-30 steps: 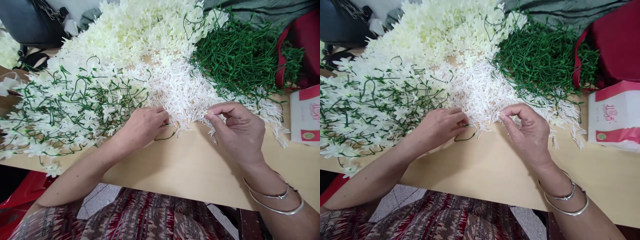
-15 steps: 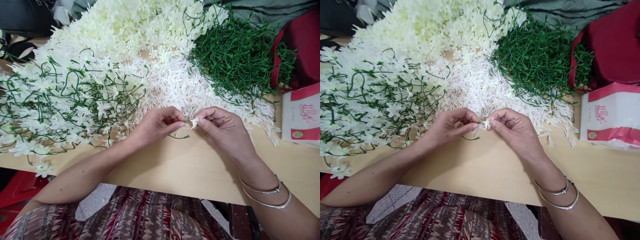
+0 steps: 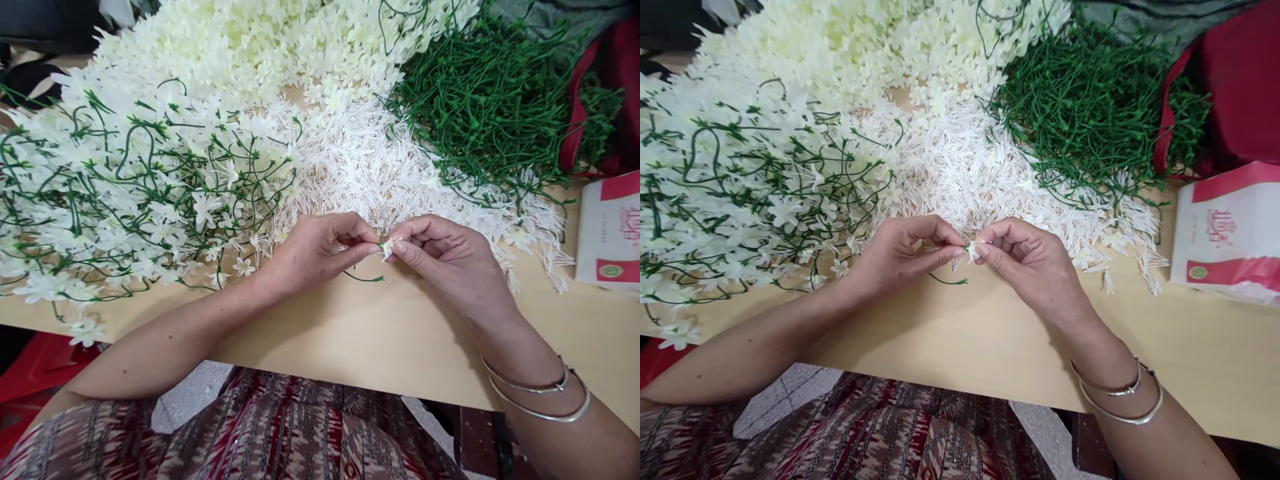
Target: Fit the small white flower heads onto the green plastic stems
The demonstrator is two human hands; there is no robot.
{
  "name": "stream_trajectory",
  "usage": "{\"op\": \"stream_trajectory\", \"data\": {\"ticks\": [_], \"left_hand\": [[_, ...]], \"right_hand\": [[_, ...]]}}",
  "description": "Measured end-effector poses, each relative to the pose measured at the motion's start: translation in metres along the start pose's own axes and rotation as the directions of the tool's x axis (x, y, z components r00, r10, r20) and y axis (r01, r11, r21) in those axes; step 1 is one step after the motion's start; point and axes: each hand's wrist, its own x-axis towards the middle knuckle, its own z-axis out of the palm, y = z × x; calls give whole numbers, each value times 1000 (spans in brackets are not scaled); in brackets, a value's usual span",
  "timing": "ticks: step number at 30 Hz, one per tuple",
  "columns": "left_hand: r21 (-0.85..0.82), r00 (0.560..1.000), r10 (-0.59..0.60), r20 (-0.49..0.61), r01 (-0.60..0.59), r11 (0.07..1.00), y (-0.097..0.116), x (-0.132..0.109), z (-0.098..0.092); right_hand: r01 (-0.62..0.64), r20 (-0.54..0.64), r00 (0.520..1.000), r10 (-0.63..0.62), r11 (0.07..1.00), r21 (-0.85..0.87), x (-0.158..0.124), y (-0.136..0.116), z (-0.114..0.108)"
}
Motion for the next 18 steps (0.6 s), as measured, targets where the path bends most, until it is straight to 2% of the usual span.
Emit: {"op": "stream_trajectory", "data": {"ticks": [4,8,15,18], "left_hand": [[78,999,20,-26,-18,997,-5,-3,5],[143,1000,25,7,-26,989,-10,-5,8],[206,1000,3,4,-4,978,-12,-6,11],[177,1000,26,-13,-24,984,-15,-6,13]], "right_hand": [[-15,-20,1000,15,1000,28,-1,1,3],[-13,-8,1000,13,1000,10,0,6,4],[-59,11,998,59,998,29,1,8,7],[-57,5,998,57,998,29,0,7,8]]}}
